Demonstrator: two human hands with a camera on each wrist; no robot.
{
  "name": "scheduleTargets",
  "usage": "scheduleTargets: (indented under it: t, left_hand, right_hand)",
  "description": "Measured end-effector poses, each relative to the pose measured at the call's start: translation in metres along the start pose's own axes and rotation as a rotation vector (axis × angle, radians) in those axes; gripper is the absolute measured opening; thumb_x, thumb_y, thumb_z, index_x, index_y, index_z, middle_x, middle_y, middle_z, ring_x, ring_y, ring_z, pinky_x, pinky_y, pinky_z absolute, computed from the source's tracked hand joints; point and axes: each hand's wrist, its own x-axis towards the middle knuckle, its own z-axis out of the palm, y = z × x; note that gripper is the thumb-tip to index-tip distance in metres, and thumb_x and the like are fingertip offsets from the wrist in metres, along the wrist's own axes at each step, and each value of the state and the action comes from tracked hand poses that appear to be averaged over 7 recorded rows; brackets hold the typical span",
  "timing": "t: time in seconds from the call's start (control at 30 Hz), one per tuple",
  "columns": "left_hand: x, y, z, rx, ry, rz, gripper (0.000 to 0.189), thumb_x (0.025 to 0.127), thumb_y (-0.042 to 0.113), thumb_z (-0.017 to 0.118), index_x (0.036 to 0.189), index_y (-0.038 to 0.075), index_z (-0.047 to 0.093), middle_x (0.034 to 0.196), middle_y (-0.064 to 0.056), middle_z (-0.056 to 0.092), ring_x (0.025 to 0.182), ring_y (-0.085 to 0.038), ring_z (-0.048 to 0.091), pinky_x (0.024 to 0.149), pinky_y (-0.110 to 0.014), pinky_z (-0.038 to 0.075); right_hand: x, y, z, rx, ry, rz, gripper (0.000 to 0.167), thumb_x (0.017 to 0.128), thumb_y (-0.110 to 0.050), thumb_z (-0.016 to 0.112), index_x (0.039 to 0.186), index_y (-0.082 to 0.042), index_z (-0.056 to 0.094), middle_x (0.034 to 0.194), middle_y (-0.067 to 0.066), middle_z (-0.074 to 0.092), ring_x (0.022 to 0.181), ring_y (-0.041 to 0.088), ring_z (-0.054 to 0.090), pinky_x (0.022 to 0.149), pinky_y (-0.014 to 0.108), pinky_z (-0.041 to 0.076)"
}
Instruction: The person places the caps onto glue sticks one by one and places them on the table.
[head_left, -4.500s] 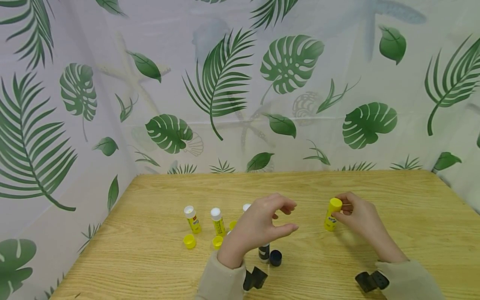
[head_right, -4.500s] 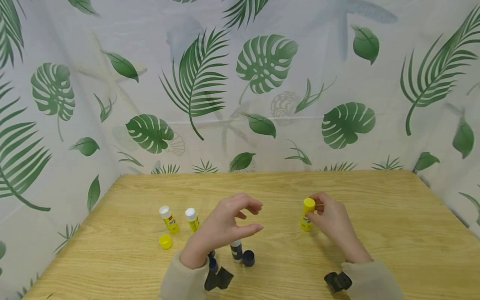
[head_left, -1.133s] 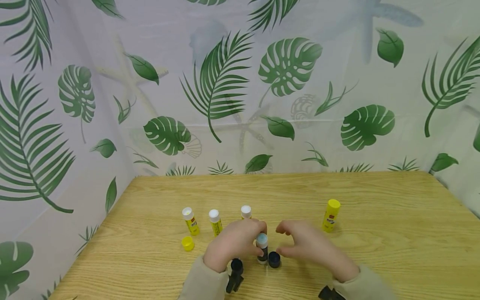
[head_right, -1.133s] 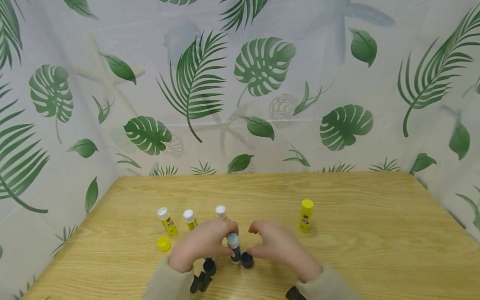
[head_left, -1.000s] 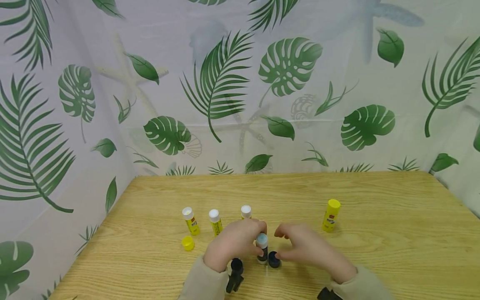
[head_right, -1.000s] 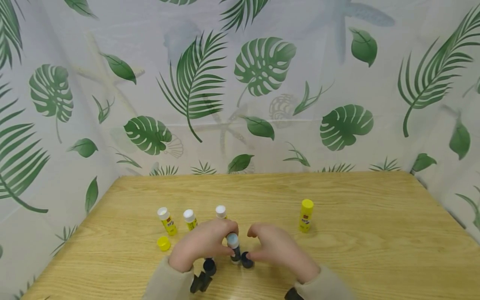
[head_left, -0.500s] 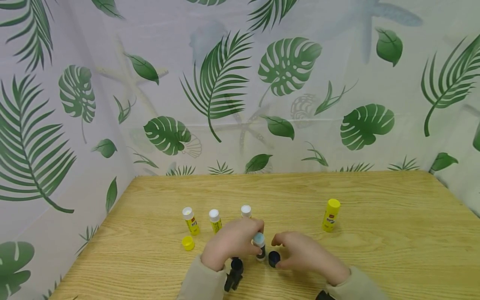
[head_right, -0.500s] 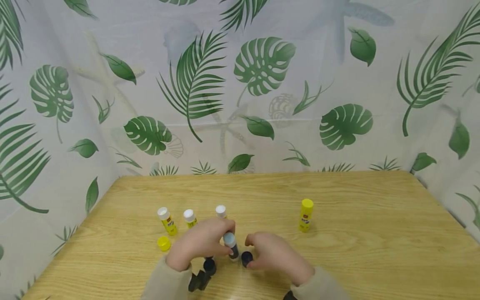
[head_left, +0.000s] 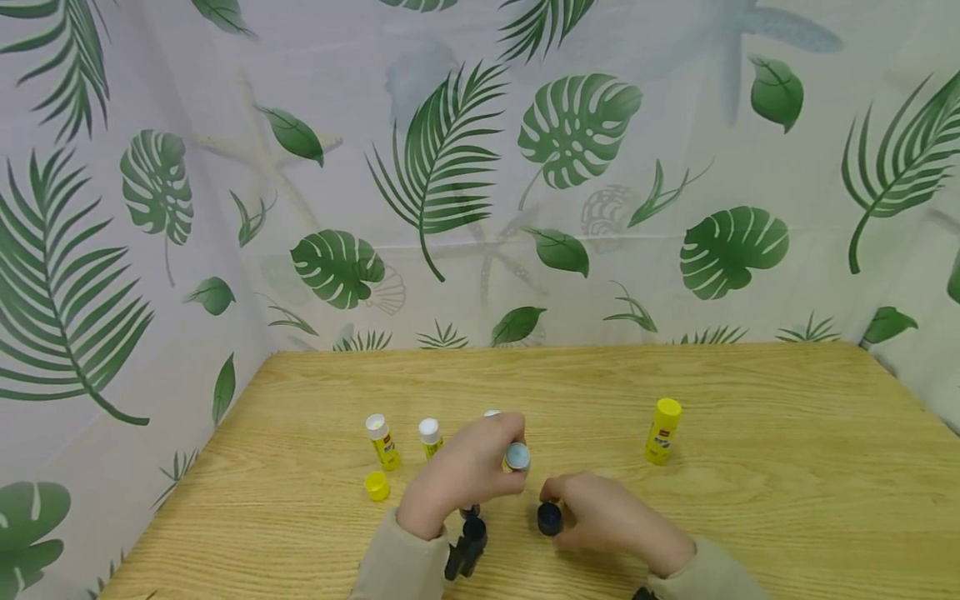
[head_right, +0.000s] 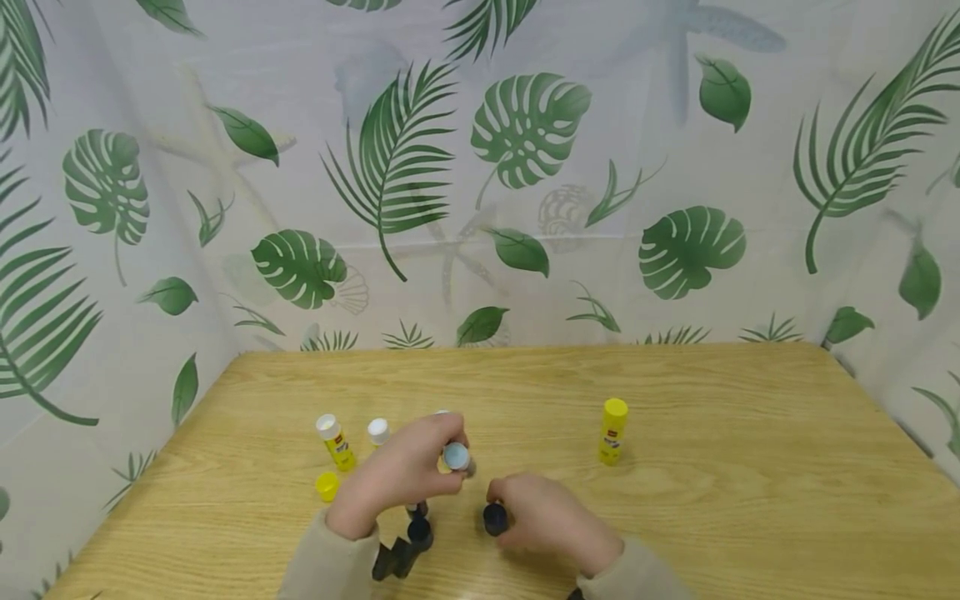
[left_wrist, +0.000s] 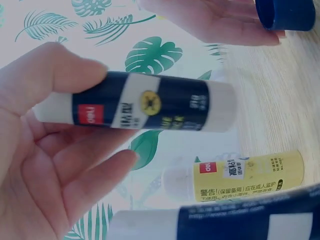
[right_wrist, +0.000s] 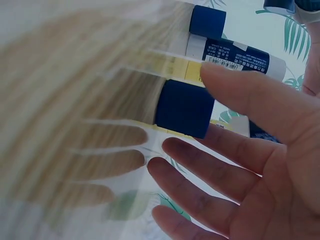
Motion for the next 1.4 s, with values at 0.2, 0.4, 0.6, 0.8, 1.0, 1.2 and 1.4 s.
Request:
scheduleTargets:
  t: [0.2,0.4,0.6,0.8,1.0,1.2,1.4]
  left_hand:
    - [0.0,0.002,-0.001,-0.001,0.133,0.046,0.02,0.074,0.004,0.064,0.08,0.013,0.046,0.074,0.007,0.046,0.064,-0.007,0.042,0.058,-0.016,0.038]
    - [0.0,0.004,-0.001,-0.004,0.241,0.062,0.019,0.075,0.005,0.064,0.084,0.011,0.05,0.078,0.005,0.049,0.064,-0.009,0.044,0.057,-0.016,0.038]
    - [0.003,0.005,-0.005,-0.052,0.302,0.093,0.017,0.077,0.004,0.062,0.09,0.008,0.052,0.082,0.002,0.051,0.063,-0.01,0.042,0.055,-0.017,0.037]
    - [0.006,0.005,-0.009,-0.147,0.354,0.121,0.02,0.079,0.002,0.06,0.097,0.006,0.055,0.091,0.0,0.056,0.078,-0.01,0.05,0.067,-0.023,0.044]
    - [0.007,0.006,-0.013,-0.181,0.41,0.123,0.032,0.079,0.001,0.06,0.11,0.003,0.056,0.1,-0.005,0.058,0.086,-0.011,0.053,0.069,-0.026,0.046]
    - [0.008,0.005,-0.014,-0.194,0.426,0.113,0.042,0.079,0.0,0.06,0.12,0.0,0.051,0.101,-0.007,0.058,0.086,-0.011,0.052,0.072,-0.028,0.045]
    - [0.011,0.005,-0.014,-0.229,0.433,0.112,0.033,0.077,-0.001,0.062,0.108,0.004,0.051,0.09,-0.003,0.059,0.073,-0.008,0.051,0.061,-0.031,0.045]
  right_hand:
    - [0.0,0.001,0.001,-0.007,-0.008,-0.013,0.029,0.067,-0.015,0.075,0.092,-0.01,0.06,0.085,-0.004,0.059,0.075,0.01,0.054,0.064,0.029,0.044]
    - [0.0,0.001,0.001,0.004,-0.014,-0.016,0.025,0.068,-0.011,0.074,0.088,-0.012,0.059,0.08,-0.005,0.057,0.069,0.009,0.052,0.06,0.027,0.043]
    - [0.001,0.0,-0.002,0.011,-0.046,0.018,0.022,0.069,-0.012,0.074,0.086,-0.013,0.058,0.078,-0.006,0.056,0.067,0.007,0.051,0.059,0.027,0.043]
    - [0.001,-0.001,-0.008,0.039,-0.046,0.007,0.021,0.07,-0.01,0.072,0.085,-0.012,0.057,0.077,-0.006,0.056,0.069,0.008,0.053,0.059,0.026,0.043]
    - [0.001,-0.005,-0.015,0.119,0.035,-0.034,0.018,0.069,-0.006,0.069,0.079,-0.012,0.055,0.076,-0.006,0.057,0.072,0.011,0.055,0.062,0.028,0.044]
    - [0.0,-0.006,-0.024,0.166,0.148,-0.08,0.018,0.07,-0.003,0.067,0.076,-0.01,0.051,0.074,-0.006,0.055,0.075,0.015,0.057,0.063,0.031,0.047]
    - [-0.007,-0.008,-0.041,0.183,0.289,-0.127,0.019,0.073,0.0,0.066,0.082,-0.009,0.051,0.078,-0.005,0.053,0.076,0.013,0.057,0.063,0.031,0.048]
